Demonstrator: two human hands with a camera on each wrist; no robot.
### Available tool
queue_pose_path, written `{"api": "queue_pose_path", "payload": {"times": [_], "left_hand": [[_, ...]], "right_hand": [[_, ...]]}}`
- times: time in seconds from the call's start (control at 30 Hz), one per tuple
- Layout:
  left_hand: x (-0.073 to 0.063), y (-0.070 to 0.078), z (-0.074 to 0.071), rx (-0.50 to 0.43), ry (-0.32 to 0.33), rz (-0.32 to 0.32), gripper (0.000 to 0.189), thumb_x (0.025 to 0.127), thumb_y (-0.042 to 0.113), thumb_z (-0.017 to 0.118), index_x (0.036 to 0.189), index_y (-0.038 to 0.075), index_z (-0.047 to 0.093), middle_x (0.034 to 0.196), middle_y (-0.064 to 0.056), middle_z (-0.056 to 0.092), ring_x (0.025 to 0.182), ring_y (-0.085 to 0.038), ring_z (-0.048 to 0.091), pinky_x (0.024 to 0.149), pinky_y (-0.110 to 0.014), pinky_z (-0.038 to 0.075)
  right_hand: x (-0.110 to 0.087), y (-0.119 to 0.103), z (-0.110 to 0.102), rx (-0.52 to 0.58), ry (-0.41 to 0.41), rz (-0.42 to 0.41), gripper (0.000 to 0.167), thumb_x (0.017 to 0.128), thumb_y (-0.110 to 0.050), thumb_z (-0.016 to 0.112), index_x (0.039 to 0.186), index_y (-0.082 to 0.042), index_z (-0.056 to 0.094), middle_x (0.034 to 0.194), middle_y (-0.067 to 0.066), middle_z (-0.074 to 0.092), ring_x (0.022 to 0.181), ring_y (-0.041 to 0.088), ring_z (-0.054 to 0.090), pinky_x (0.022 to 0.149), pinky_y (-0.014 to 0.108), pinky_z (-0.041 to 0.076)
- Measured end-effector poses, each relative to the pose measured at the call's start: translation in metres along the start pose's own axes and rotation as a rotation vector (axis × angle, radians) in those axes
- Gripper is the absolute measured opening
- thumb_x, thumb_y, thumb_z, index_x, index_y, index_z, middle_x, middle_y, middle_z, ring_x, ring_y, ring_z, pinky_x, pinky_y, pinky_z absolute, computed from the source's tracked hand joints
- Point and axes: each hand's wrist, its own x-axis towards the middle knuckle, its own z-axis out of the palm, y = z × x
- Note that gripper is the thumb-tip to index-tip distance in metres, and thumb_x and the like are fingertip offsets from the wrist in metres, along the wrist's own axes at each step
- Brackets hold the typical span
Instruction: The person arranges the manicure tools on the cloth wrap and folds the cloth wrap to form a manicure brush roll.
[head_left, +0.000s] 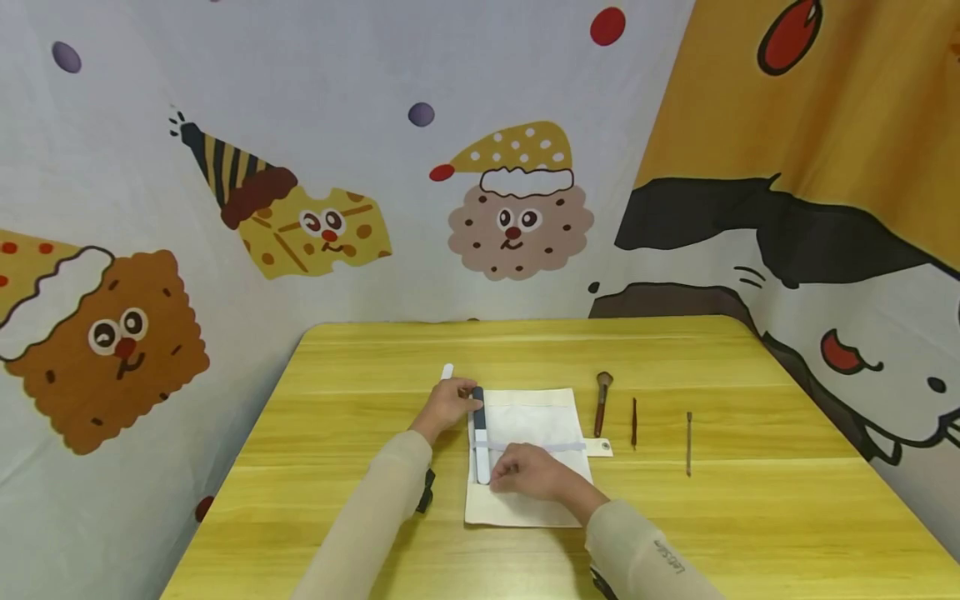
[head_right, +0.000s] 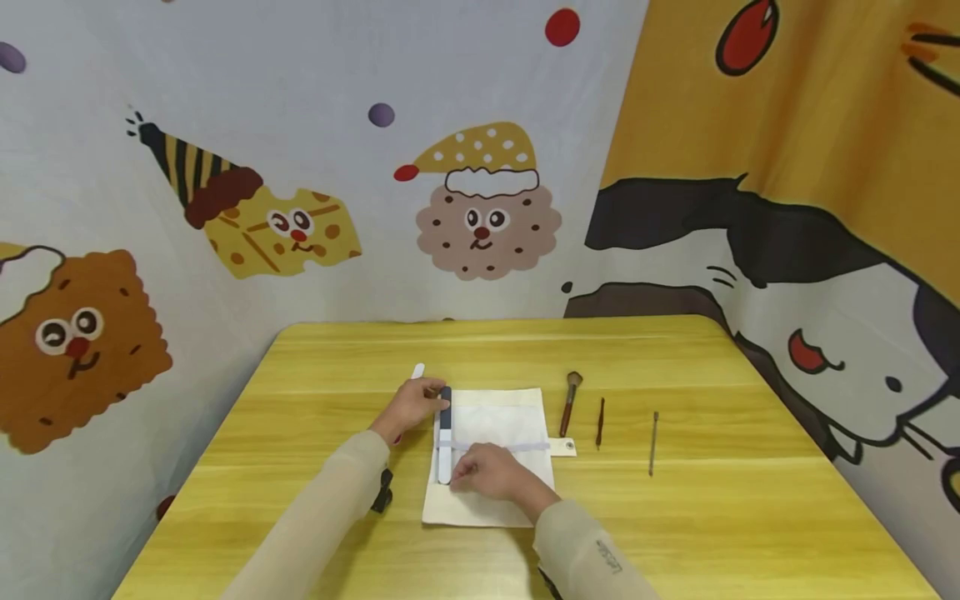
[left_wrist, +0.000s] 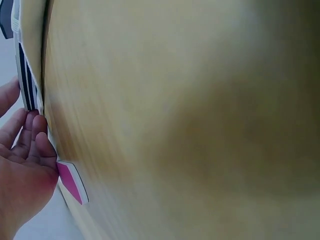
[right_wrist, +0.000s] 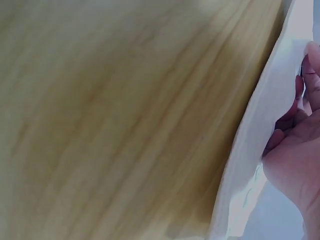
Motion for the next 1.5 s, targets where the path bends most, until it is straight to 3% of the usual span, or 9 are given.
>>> {"api": "queue_pose_path", "payload": {"times": [0.13, 0.3, 0.5, 0.73, 0.93, 1.07, 1.23, 1.33, 1.5], "left_hand": [[-0.001, -0.001, -0.001, 0.008, -0.007, 0.006, 0.039, 0.091, 0.008, 0.072, 0.128, -0.002, 0.063, 0.122, -0.017, 0.063, 0.112, -0.031, 0.057, 0.094, -0.043, 0.049], [-0.002, 0.0, -0.002, 0.023, -0.031, -0.007, 0.034, 0.09, 0.011, 0.073, 0.122, 0.002, 0.068, 0.115, -0.012, 0.065, 0.107, -0.027, 0.058, 0.092, -0.041, 0.049], [-0.006, 0.0, 0.0, 0.017, -0.084, 0.017, 0.027, 0.089, 0.011, 0.074, 0.115, 0.002, 0.071, 0.107, -0.008, 0.067, 0.101, -0.023, 0.06, 0.09, -0.038, 0.051], [-0.009, -0.001, 0.001, 0.042, -0.08, 0.032, 0.028, 0.09, 0.012, 0.073, 0.116, 0.001, 0.07, 0.103, -0.007, 0.067, 0.097, -0.021, 0.059, 0.086, -0.035, 0.052], [-0.009, -0.001, -0.007, 0.032, -0.025, 0.09, 0.031, 0.091, 0.011, 0.072, 0.119, -0.001, 0.068, 0.102, -0.008, 0.065, 0.094, -0.023, 0.059, 0.082, -0.036, 0.053], [-0.007, -0.002, -0.019, 0.042, 0.015, 0.11, 0.028, 0.091, 0.01, 0.072, 0.117, -0.002, 0.068, 0.103, -0.011, 0.066, 0.094, -0.025, 0.06, 0.081, -0.038, 0.053], [-0.005, -0.005, -0.036, 0.025, 0.071, 0.102, 0.029, 0.091, 0.008, 0.071, 0.117, -0.005, 0.067, 0.101, -0.012, 0.066, 0.092, -0.025, 0.059, 0.078, -0.036, 0.053], [-0.005, -0.011, -0.045, 0.005, 0.118, 0.068, 0.03, 0.092, 0.009, 0.071, 0.118, -0.005, 0.067, 0.099, -0.011, 0.065, 0.089, -0.025, 0.059, 0.077, -0.035, 0.053], [-0.007, -0.014, -0.053, -0.002, 0.184, -0.012, 0.033, 0.094, 0.014, 0.069, 0.122, -0.003, 0.066, 0.104, -0.011, 0.063, 0.095, -0.026, 0.057, 0.081, -0.037, 0.05]], "right_hand": [[0.001, 0.001, -0.001, 0.037, -0.019, 0.027, 0.007, 0.091, -0.018, 0.072, 0.086, -0.014, 0.075, 0.087, -0.007, 0.059, 0.082, 0.01, 0.051, 0.075, 0.03, 0.043], [0.005, 0.004, 0.001, 0.006, -0.004, 0.024, 0.009, 0.092, -0.017, 0.07, 0.085, -0.016, 0.075, 0.088, -0.009, 0.059, 0.084, 0.011, 0.05, 0.078, 0.032, 0.041], [0.007, 0.005, 0.002, -0.037, 0.072, -0.029, 0.008, 0.091, -0.014, 0.071, 0.085, -0.015, 0.075, 0.085, -0.01, 0.061, 0.08, 0.008, 0.05, 0.073, 0.029, 0.04], [0.008, 0.007, 0.005, -0.071, 0.133, -0.036, 0.005, 0.087, -0.016, 0.076, 0.082, -0.015, 0.076, 0.083, -0.012, 0.062, 0.077, 0.004, 0.051, 0.071, 0.026, 0.041], [0.009, 0.007, -0.005, 0.055, 0.136, 0.001, 0.006, 0.09, -0.015, 0.073, 0.086, -0.011, 0.074, 0.084, -0.007, 0.065, 0.078, 0.009, 0.053, 0.071, 0.027, 0.045], [0.013, 0.012, -0.022, 0.125, 0.237, 0.082, 0.005, 0.091, -0.013, 0.071, 0.089, -0.01, 0.074, 0.084, -0.003, 0.067, 0.08, 0.012, 0.056, 0.076, 0.031, 0.048], [0.021, 0.022, -0.036, 0.12, 0.37, 0.163, 0.004, 0.09, -0.008, 0.072, 0.091, -0.008, 0.076, 0.086, -0.002, 0.067, 0.081, 0.014, 0.058, 0.077, 0.033, 0.049], [0.024, 0.026, -0.034, 0.084, 0.398, 0.193, 0.004, 0.089, -0.009, 0.073, 0.092, -0.008, 0.076, 0.088, -0.001, 0.066, 0.084, 0.015, 0.057, 0.078, 0.034, 0.048], [0.025, 0.029, -0.025, 0.002, 0.351, 0.224, 0.004, 0.089, -0.013, 0.074, 0.092, -0.012, 0.076, 0.089, -0.002, 0.064, 0.084, 0.015, 0.055, 0.078, 0.036, 0.048]]}}
